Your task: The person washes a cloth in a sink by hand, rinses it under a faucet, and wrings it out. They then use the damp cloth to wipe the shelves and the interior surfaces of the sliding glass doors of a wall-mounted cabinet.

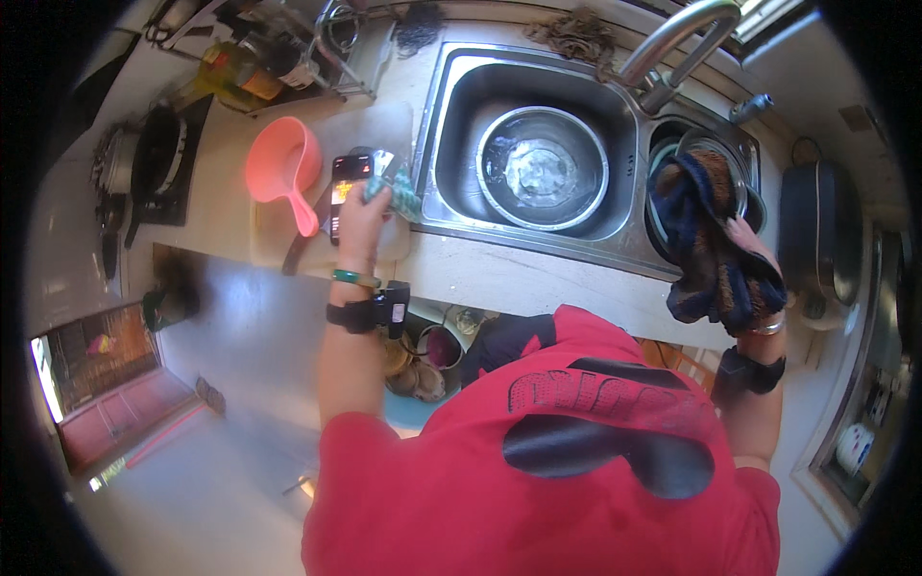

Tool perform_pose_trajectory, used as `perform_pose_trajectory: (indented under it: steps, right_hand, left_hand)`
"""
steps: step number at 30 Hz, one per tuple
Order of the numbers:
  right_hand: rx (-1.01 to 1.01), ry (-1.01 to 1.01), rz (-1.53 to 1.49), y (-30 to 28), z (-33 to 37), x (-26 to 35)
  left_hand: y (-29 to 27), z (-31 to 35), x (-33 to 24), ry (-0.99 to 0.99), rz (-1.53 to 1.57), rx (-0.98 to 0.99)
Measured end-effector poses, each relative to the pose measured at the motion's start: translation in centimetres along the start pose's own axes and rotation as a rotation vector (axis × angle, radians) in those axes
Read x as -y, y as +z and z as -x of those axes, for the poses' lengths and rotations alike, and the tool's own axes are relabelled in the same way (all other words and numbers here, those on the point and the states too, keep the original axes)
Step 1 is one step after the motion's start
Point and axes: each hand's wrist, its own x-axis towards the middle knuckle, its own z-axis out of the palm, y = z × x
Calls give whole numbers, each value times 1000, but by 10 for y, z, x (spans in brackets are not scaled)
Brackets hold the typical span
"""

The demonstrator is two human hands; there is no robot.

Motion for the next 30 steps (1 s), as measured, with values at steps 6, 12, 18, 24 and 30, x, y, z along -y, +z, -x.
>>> perform_pose_trajectory:
  steps: [6, 12, 18, 24, 30]
  right_hand:
    - [136, 192, 94, 42, -37, -13]
    - [312, 250, 164, 67, -69, -16]
    - [299, 191, 238, 68, -140, -56]
    - [87, 305, 485, 64, -210, -131]
    - [91, 364, 996, 42, -271, -141]
  left_hand:
    - [4, 10, 80, 107, -346, -39]
    - [34, 30, 72, 373, -841, -227]
    - [43, 46, 35, 223, -1062, -48]
    - [75, 41, -1, 297, -862, 1]
    - [126, 5, 16, 247, -627, 107]
